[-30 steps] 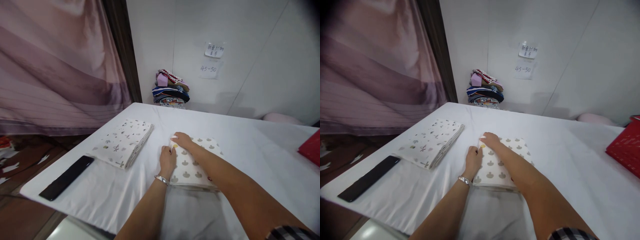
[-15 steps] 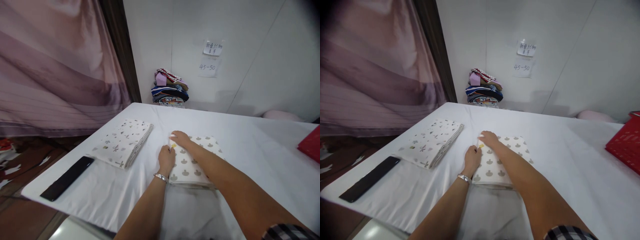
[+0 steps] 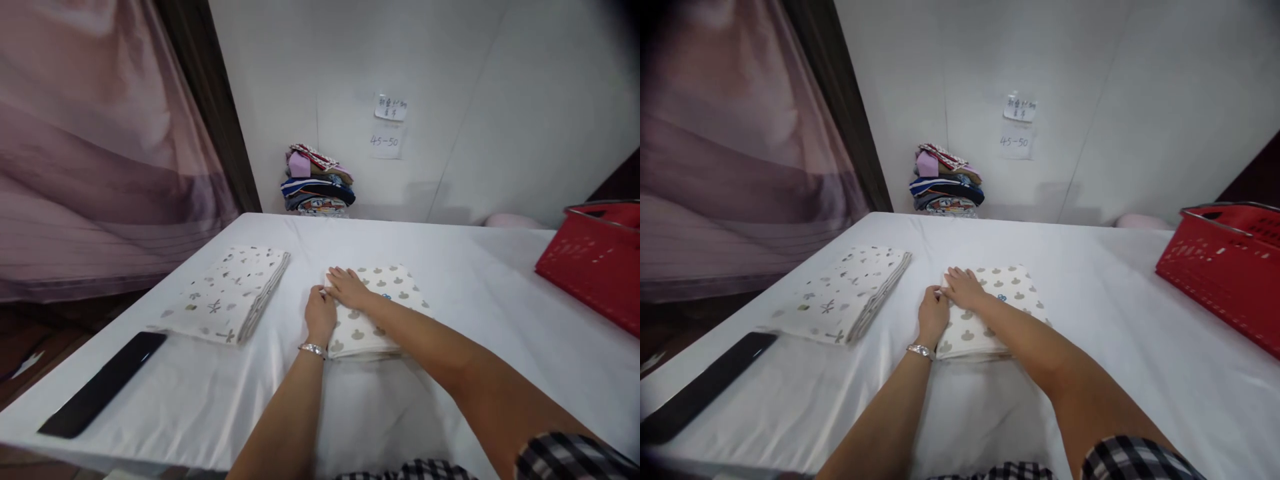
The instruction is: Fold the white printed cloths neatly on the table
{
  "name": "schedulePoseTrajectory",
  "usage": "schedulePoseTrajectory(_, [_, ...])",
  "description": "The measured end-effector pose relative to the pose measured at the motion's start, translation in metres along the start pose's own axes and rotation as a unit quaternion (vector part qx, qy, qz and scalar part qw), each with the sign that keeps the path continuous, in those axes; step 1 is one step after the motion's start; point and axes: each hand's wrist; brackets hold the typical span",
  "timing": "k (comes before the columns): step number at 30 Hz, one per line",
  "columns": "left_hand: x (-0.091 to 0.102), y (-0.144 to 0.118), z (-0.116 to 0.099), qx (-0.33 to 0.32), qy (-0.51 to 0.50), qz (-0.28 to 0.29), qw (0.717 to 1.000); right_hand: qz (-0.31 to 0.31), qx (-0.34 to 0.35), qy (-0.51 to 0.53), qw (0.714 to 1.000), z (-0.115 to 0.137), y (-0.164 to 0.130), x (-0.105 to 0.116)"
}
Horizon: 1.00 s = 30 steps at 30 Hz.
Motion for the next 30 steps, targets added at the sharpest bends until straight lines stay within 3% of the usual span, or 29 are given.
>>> schedulePoseTrajectory(8, [0.003, 0.001, 0.005, -0.011, -0.018, 0.015, 1.000, 0.008, -0.076, 0.082, 0.994, 0.033, -0.040, 0.005])
schedulePoseTrajectory(14, [0.000, 0.007, 0.009, -0.016, -0.016, 0.011, 1.000, -0.031, 0.007, 0.093, 0.995, 0.063, -0.115, -0.004])
schedulePoseTrajectory(18, [0.000, 0.007, 0.008, -0.027, -0.013, 0.000, 1.000, -0.006, 0.071, 0.113, 0.991, 0.050, -0.165, 0.005])
schedulePoseTrajectory(21, [0.000, 0.006, 0.007, -0.028, -0.011, -0.001, 1.000, -0.126, -0.051, 0.132, 0.982, 0.005, -0.182, 0.023])
schedulePoseTrajectory(23, [0.000, 0.005, 0.007, -0.026, -0.010, -0.003, 1.000, -0.199, -0.175, 0.148, 0.953, -0.034, -0.184, 0.034])
schedulePoseTrajectory(25, [0.000, 0.004, 0.007, -0.025, -0.011, -0.005, 1.000, -0.179, -0.327, 0.214, 0.903, -0.066, -0.183, 0.040])
schedulePoseTrajectory(26, [0.000, 0.004, 0.007, -0.026, -0.011, -0.006, 1.000, -0.158, -0.364, 0.237, 0.887, -0.077, -0.182, 0.041])
schedulePoseTrajectory(28, [0.000, 0.005, 0.007, -0.032, -0.010, -0.008, 0.999, -0.112, -0.415, 0.275, 0.860, -0.090, -0.178, 0.042])
schedulePoseTrajectory(30, [0.001, 0.006, 0.007, -0.035, -0.011, -0.010, 0.999, -0.085, -0.427, 0.283, 0.855, -0.096, -0.174, 0.041])
Point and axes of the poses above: each hand's wrist, its own y-axis towards the middle knuckle, its own x-axis out of the back of the hand, z = x × y, and after that the axes turned 6 degrees about -x, right-handed
